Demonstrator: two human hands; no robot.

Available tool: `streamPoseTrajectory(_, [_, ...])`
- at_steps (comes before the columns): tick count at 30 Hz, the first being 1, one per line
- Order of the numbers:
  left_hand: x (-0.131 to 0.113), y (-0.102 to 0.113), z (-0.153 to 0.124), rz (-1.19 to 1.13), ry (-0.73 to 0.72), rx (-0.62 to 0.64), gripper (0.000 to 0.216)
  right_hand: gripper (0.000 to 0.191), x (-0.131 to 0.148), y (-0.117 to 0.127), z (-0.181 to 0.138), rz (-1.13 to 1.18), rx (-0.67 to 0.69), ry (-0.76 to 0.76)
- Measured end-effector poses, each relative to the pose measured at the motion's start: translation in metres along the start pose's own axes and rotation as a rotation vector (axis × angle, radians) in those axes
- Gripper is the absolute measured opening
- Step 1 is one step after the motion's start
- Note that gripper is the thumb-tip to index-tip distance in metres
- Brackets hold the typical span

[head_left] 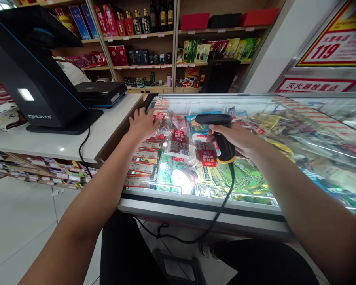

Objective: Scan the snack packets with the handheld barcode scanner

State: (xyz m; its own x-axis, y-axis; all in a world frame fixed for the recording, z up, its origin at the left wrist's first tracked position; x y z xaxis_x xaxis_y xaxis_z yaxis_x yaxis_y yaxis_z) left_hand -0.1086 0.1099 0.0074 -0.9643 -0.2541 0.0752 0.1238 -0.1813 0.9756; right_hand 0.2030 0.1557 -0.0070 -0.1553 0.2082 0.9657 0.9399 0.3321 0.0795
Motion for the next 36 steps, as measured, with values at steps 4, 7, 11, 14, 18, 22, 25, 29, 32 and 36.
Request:
streamPoseTrajectory(4, [0.009,-0.015,0.002,-0.077,0.13,0.23,0.082,0.046,-0.003,0.009,0.005,-0.427,-0.09,0.032])
streamPoseTrajectory(7, [-0.001,-0.02,-0.001,-0.123,0.082,0.246,0.084,0.045,-0.005,0.013,0.008,-0.586,-0.058,0.0])
streamPoseTrajectory(11, [-0.019,-0.012,-0.01,-0.014,0.05,0.174,0.088,0.045,-0.008,0.017,0.013,-0.582,-0.014,-0.007])
streamPoseTrajectory(14, [-0.034,-0.003,-0.018,0.07,-0.011,0.074,0.083,0.039,-0.007,0.017,0.011,-0.547,-0.019,-0.011])
streamPoseTrajectory(18, [-0.063,-0.001,-0.036,0.036,-0.276,0.035,0.073,0.042,-0.006,0.015,0.005,-0.477,-0.028,-0.062])
streamPoseTrajectory(22, [-0.092,-0.007,-0.062,-0.068,-0.648,0.149,0.074,0.042,-0.002,0.018,0.005,-0.434,-0.016,-0.012])
streamPoseTrajectory(25, [-0.103,-0.012,-0.076,-0.073,-0.754,0.218,0.085,0.037,0.002,0.021,0.004,-0.43,0.0,0.056])
streamPoseTrajectory(29, [-0.108,-0.014,-0.082,-0.03,-0.769,0.211,0.1,0.033,0.004,0.019,0.001,-0.374,0.035,0.056])
streamPoseTrajectory(32, [-0.11,-0.013,-0.081,0.002,-0.779,0.166,0.082,0.032,0.007,0.023,-0.001,-0.36,0.026,0.041])
streamPoseTrajectory(36, [-0.113,-0.013,-0.082,0.03,-0.788,0.106,0.072,0.03,0.012,0.04,-0.003,-0.232,0.042,0.009])
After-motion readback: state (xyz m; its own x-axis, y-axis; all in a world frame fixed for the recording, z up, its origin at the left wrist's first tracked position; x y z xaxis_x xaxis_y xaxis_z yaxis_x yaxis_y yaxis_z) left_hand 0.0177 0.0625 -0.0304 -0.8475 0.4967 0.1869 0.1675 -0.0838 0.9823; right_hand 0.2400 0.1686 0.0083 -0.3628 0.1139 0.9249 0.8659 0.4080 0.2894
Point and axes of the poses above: each hand's wrist, its own z-axis towards the middle knuckle, its own y-axis out of the back of the hand, x = y × z, the point moved 4 cm from there along z, towards the middle knuckle, and after that the axes turned 14 degrees about z, right-handed, at the moved point
